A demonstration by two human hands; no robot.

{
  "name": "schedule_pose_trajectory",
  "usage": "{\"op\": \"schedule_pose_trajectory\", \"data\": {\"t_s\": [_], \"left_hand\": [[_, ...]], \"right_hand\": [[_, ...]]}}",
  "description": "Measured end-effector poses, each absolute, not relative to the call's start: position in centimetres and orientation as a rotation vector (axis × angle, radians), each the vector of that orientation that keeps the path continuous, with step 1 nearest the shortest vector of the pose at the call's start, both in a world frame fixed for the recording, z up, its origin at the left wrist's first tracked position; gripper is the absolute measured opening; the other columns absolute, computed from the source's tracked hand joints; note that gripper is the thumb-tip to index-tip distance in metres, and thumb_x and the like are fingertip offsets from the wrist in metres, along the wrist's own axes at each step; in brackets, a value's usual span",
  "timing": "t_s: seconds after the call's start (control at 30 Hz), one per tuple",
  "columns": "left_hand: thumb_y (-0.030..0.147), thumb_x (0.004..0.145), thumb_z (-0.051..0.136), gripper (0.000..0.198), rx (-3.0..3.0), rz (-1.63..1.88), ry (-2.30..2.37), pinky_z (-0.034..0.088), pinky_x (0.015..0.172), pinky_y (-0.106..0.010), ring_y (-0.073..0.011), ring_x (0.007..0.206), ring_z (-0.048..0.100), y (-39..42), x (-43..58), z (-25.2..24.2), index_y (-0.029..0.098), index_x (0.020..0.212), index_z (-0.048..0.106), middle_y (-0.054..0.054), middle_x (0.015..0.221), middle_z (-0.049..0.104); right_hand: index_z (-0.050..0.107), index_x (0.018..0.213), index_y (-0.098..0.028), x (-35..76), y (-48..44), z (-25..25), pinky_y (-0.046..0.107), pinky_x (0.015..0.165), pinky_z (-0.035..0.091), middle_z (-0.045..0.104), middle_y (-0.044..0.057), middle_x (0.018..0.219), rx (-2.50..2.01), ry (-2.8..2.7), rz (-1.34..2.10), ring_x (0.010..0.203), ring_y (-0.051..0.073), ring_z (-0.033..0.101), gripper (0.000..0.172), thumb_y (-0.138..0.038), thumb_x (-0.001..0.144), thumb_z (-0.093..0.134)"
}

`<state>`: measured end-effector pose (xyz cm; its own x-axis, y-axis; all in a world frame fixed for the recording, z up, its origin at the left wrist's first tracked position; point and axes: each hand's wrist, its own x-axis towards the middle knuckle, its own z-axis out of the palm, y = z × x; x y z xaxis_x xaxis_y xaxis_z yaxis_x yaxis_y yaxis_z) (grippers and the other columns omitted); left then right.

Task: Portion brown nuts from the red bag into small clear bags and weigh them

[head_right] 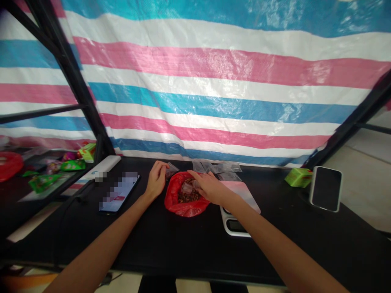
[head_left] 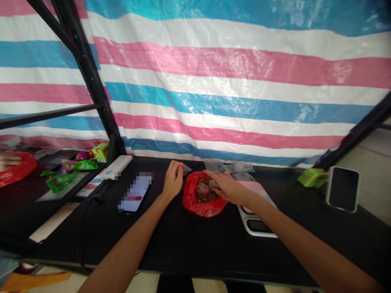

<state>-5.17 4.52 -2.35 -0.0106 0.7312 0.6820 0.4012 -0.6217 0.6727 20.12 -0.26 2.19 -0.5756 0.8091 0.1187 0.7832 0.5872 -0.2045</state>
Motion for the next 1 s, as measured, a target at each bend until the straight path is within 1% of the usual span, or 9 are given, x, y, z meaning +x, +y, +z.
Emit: {"op": "schedule_pose_trajectory", "data": {"t_s": [0.17,0.33,0.43,0.53,0.6,0.73,0.8,0.9,1.0], "left_hand": [[0.022,0.102,0.041,0.025,1.982,1.668,1.188,0.049,0.082,-0.032,-0.0188,0.089,0.06,4.5,-5.2,-2.4,0.021,0.087,0.061,-0.004,0.091,0.06],[0.023,0.102,0.041,0.025,1.976,1.672,1.173,0.048,0.082,-0.032,-0.0186,0.089,0.059,4.6,-5.2,-2.4,0.021,0.087,0.061,-0.004,0.091,0.06],[0.023,0.102,0.04,0.025,1.982,1.667,1.173,0.048,0.083,-0.032,-0.0189,0.09,0.06,4.5,-5.2,-2.4,0.021,0.087,0.06,-0.004,0.091,0.06],[0.024,0.103,0.04,0.026,1.985,1.661,1.171,0.048,0.081,-0.032,-0.0187,0.089,0.06,4.5,-5.2,-2.3,0.021,0.088,0.06,-0.004,0.091,0.061],[0.024,0.103,0.04,0.025,1.982,1.66,1.166,0.048,0.079,-0.031,-0.0182,0.087,0.06,4.5,-5.2,-2.4,0.021,0.088,0.061,-0.004,0.09,0.06],[0.025,0.103,0.04,0.026,1.976,1.646,1.163,0.047,0.077,-0.031,-0.018,0.084,0.06,4.5,-5.2,-2.5,0.021,0.088,0.061,-0.003,0.089,0.06],[0.026,0.103,0.039,0.027,1.972,1.649,1.166,0.048,0.078,-0.032,-0.0185,0.086,0.06,4.6,-5.2,-2.6,0.021,0.088,0.061,-0.003,0.089,0.061],[0.027,0.103,0.039,0.027,1.967,1.659,1.165,0.047,0.08,-0.032,-0.0189,0.087,0.06,4.6,-5.2,-2.5,0.021,0.088,0.06,-0.004,0.089,0.061],[0.025,0.103,0.039,0.027,1.966,1.661,1.152,0.047,0.079,-0.033,-0.0187,0.086,0.06,4.5,-5.1,-2.4,0.021,0.086,0.06,-0.003,0.088,0.061]], "right_hand": [[0.036,0.156,-0.026,20.2,-0.6,2.5,0.045,0.105,0.037,0.062,0.011,0.142,-1.284,-2.588,0.225,0.121,0.029,0.062,0.068,-0.015,0.092,0.054],[0.038,0.154,-0.028,20.3,-1.0,3.2,0.046,0.105,0.037,0.064,0.01,0.141,-1.307,-2.583,0.269,0.118,0.031,0.063,0.066,-0.018,0.092,0.059],[0.034,0.157,-0.028,20.4,-1.1,3.1,0.048,0.108,0.036,0.059,0.011,0.147,-1.299,-2.592,0.27,0.126,0.032,0.058,0.074,-0.02,0.089,0.064],[0.033,0.158,-0.025,20.5,-1.0,2.6,0.05,0.11,0.034,0.056,0.014,0.149,-1.369,-2.564,0.242,0.131,0.034,0.055,0.084,-0.025,0.084,0.072],[0.038,0.155,-0.022,20.6,-1.0,2.3,0.051,0.108,0.036,0.061,0.015,0.144,-1.412,-2.54,0.23,0.126,0.034,0.059,0.076,-0.025,0.086,0.07],[0.054,0.142,-0.021,20.8,-1.1,2.5,0.048,0.106,0.042,0.066,0.012,0.137,-1.346,-2.564,0.26,0.122,0.031,0.063,0.049,-0.019,0.094,0.057],[0.054,0.143,-0.022,20.9,-1.2,3.1,0.045,0.107,0.045,0.063,0.011,0.142,-1.307,-2.561,0.289,0.125,0.029,0.062,0.048,-0.017,0.095,0.053],[0.047,0.15,-0.023,20.8,-1.3,4.1,0.044,0.106,0.048,0.06,0.012,0.145,-1.301,-2.537,0.335,0.127,0.029,0.061,0.055,-0.018,0.095,0.052],[0.045,0.152,-0.023,21.0,-1.3,4.7,0.045,0.109,0.046,0.059,0.012,0.147,-1.249,-2.543,0.346,0.131,0.029,0.059,0.059,-0.018,0.094,0.054]]}}
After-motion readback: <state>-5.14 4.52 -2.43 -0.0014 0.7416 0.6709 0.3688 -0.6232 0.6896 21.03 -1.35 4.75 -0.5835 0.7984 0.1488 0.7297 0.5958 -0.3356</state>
